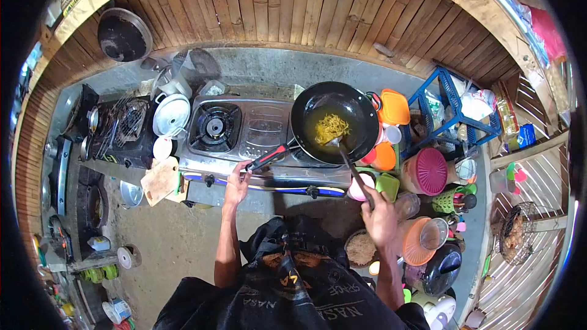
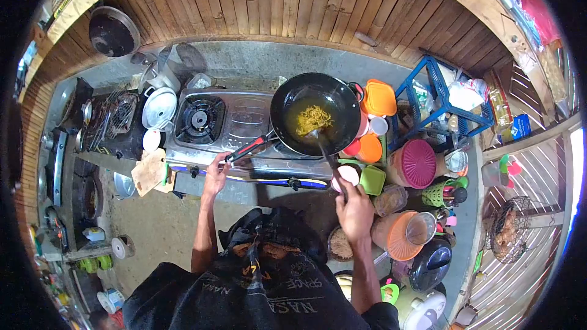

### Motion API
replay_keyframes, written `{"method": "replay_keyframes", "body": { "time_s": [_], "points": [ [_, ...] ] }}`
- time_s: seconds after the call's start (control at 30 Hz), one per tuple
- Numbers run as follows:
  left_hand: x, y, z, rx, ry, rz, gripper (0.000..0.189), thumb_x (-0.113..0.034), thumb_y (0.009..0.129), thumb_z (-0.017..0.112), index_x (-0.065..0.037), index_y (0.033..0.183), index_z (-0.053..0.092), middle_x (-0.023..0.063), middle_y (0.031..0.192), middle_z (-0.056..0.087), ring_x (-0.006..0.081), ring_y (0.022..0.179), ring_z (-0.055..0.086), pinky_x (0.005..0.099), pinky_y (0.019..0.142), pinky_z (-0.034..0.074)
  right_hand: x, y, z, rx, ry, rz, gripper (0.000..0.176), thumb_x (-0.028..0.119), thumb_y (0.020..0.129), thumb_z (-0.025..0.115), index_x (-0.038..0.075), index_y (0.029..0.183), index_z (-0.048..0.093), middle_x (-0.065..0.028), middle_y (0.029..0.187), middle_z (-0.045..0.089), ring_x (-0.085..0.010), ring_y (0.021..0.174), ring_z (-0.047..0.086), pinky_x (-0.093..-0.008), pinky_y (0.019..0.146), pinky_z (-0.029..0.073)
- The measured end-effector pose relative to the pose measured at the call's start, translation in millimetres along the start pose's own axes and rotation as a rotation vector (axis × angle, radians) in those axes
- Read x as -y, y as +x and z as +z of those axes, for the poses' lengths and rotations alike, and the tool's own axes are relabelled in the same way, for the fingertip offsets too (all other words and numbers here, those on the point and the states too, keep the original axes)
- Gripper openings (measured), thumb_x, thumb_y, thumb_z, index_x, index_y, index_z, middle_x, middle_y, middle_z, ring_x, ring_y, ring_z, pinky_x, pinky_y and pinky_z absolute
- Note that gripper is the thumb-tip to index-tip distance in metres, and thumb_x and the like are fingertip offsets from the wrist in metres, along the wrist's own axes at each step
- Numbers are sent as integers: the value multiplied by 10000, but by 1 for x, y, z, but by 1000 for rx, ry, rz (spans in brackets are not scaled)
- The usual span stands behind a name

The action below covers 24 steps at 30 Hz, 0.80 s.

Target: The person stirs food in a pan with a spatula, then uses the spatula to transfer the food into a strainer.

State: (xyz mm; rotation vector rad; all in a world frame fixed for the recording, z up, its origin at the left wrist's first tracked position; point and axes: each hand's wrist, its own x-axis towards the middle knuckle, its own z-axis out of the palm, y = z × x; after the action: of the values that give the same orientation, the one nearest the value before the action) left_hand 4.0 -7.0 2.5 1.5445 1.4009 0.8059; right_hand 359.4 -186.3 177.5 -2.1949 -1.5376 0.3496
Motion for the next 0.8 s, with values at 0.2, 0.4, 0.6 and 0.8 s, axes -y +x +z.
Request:
{"method": "replay_keyframes", "body": {
  "time_s": [0.2,0.4,0.6,0.8],
  "points": [
    [-2,1,-1,10,9,9,339,-185,990,600,-73,1309,570,102,1128,676,189,873,655,352,816,526,17,6,56,10,-69,139,443,170,957,536,220,1396,510,-259,1130,584,-448,871,666,-541,725,564],
    [0,1,-2,24,11,58,337,-142,986,599,-71,1314,569,95,1113,679,183,863,654,338,799,528,17,33,71,-150,-85,94,455,126,954,540,176,1406,508,-272,1136,574,-451,877,661,-535,721,560],
    [5,1,-1,11,1,19,340,-95,974,597,-78,1312,572,85,1107,680,167,841,639,334,771,525,6,32,74,-63,-85,78,460,124,950,537,181,1407,523,-314,1207,564,-450,937,652,-536,787,546],
    [-8,-7,0,1,-18,12,373,-200,980,611,-78,1330,571,76,1089,678,149,842,618,315,773,512,-7,-6,51,-20,42,69,429,183,984,488,210,1412,514,-256,1322,523,-472,1076,601,-564,876,515]
  ]
}}
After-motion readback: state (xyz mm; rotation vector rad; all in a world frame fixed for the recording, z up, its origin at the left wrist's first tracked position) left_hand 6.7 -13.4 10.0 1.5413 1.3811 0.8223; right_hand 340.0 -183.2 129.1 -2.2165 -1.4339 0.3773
